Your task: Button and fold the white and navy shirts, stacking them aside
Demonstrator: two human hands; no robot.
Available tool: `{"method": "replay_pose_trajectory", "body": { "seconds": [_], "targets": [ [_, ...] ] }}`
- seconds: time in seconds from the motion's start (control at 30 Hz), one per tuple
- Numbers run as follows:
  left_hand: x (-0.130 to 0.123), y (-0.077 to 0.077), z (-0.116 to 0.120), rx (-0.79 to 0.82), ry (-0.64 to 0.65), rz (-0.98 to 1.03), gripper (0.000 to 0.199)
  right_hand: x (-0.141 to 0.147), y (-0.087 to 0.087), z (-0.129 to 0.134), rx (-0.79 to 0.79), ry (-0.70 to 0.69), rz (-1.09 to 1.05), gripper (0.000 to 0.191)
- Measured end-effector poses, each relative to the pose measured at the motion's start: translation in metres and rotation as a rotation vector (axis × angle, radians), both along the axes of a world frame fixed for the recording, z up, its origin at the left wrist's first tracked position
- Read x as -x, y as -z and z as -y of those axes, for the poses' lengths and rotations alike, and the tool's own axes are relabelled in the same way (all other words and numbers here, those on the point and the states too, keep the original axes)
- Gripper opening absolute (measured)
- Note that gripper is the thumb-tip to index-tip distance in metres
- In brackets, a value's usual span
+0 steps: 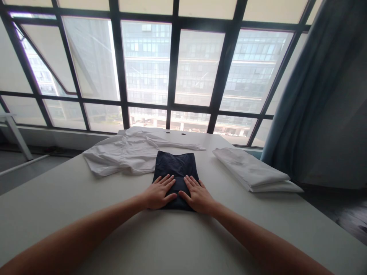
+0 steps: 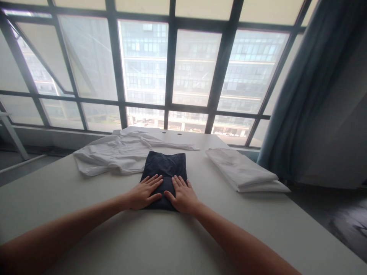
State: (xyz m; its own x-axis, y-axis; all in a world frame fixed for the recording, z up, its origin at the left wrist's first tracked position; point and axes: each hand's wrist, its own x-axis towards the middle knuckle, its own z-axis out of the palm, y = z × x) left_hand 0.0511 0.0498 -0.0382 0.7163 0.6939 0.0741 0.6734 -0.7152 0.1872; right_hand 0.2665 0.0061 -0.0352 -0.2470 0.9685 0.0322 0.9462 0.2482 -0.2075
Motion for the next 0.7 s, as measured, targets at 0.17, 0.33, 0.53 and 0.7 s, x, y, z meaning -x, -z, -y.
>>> {"method": "replay_pose_trajectory", "body": {
  "seconds": [0.17,0.33,0.53,0.7],
  "targets": [
    [-0.004,-0.007,0.022,0.018,-0.009,-0.027,0.067,-0.002,-0.005,0.014,0.036,-0.016,0.012,0.080],
    [-0.001,-0.011,0.070,0.119,0.035,-0.041,0.074,-0.006,-0.011,0.053,0.084,-0.059,0.040,0.080],
    [0.013,-0.037,0.054,0.203,0.105,0.180,0.053,-0.015,-0.042,0.063,0.129,-0.075,0.015,0.073],
    [0.025,-0.048,-0.041,-0.075,-0.469,0.419,0.042,-0.023,-0.047,-0.012,-0.146,0.216,-0.053,0.058]
  ]
}}
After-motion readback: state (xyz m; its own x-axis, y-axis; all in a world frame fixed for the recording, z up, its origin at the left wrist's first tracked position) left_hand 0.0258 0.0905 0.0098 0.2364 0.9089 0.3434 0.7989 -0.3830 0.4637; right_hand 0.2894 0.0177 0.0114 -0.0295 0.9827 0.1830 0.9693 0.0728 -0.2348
